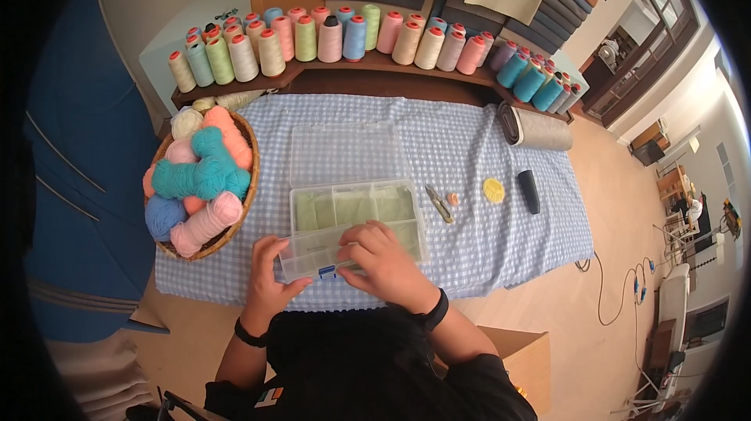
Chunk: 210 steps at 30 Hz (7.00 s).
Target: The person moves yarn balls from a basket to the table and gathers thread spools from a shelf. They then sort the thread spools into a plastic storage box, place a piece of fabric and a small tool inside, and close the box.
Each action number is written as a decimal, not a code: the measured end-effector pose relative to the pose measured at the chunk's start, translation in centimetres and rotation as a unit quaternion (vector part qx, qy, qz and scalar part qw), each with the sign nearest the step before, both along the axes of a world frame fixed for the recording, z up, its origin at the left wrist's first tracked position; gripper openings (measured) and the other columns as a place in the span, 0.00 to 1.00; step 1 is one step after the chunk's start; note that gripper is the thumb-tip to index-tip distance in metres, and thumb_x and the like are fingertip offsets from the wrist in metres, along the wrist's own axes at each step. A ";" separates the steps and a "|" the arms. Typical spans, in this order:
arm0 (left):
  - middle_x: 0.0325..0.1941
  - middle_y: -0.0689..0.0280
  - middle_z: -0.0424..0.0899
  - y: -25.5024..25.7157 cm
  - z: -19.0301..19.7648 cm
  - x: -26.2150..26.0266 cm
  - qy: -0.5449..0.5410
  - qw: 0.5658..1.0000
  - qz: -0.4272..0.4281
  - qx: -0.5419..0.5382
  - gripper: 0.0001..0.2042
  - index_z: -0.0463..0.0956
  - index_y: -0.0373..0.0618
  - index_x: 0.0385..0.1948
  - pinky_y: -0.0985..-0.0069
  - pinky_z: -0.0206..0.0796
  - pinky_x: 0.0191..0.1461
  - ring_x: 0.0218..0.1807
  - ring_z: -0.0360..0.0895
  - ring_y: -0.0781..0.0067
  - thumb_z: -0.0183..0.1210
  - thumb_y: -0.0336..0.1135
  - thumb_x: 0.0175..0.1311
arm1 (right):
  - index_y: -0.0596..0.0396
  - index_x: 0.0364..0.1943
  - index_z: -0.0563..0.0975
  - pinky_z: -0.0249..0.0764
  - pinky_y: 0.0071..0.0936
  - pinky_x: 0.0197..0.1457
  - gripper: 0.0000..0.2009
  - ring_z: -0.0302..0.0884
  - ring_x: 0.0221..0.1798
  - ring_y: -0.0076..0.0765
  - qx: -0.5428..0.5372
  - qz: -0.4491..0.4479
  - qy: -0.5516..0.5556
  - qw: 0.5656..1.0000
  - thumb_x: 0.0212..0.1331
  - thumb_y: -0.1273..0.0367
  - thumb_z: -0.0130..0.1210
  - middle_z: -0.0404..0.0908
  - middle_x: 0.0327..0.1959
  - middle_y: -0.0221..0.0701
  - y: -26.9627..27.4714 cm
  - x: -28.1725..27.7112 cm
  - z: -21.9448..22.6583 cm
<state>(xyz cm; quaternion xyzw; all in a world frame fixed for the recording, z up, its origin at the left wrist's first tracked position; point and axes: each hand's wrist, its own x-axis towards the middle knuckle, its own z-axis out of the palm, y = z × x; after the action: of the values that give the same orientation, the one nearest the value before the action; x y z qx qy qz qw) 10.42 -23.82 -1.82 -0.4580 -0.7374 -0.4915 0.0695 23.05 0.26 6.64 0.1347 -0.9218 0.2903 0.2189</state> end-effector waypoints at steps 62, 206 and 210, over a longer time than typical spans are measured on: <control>0.63 0.48 0.76 0.2 0.4 0.3 -0.008 1.000 0.004 0.008 0.46 0.67 0.40 0.70 0.57 0.77 0.58 0.59 0.79 0.45 0.84 0.39 0.48 | 0.49 0.51 0.79 0.67 0.59 0.79 0.15 0.79 0.63 0.41 0.021 0.000 0.060 0.998 0.62 0.75 0.66 0.81 0.56 0.30 -1.3 -1.5 -0.7; 0.58 0.51 0.76 0.0 0.1 -0.1 0.002 1.000 -0.006 0.027 0.38 0.73 0.43 0.63 0.57 0.75 0.58 0.56 0.77 0.46 0.78 0.56 0.57 | 0.39 0.68 0.80 0.65 0.57 0.80 0.28 0.70 0.79 0.47 0.066 0.035 -0.034 0.997 0.60 0.63 0.68 0.76 0.73 0.29 -1.0 0.1 -1.9; 0.58 0.51 0.76 0.0 0.1 -0.1 -0.002 1.000 -0.007 0.028 0.38 0.73 0.43 0.63 0.58 0.75 0.58 0.56 0.78 0.47 0.78 0.57 0.58 | 0.39 0.68 0.80 0.65 0.57 0.80 0.28 0.70 0.79 0.46 0.066 0.034 -0.035 0.997 0.61 0.63 0.67 0.76 0.73 0.29 -1.1 0.2 -1.7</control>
<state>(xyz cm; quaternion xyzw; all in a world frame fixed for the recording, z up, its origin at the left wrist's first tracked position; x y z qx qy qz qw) 10.34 -23.78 -1.74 -0.4601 -0.7201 -0.5136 0.0777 23.24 -0.88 4.93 0.1696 -0.9410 0.2405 0.1668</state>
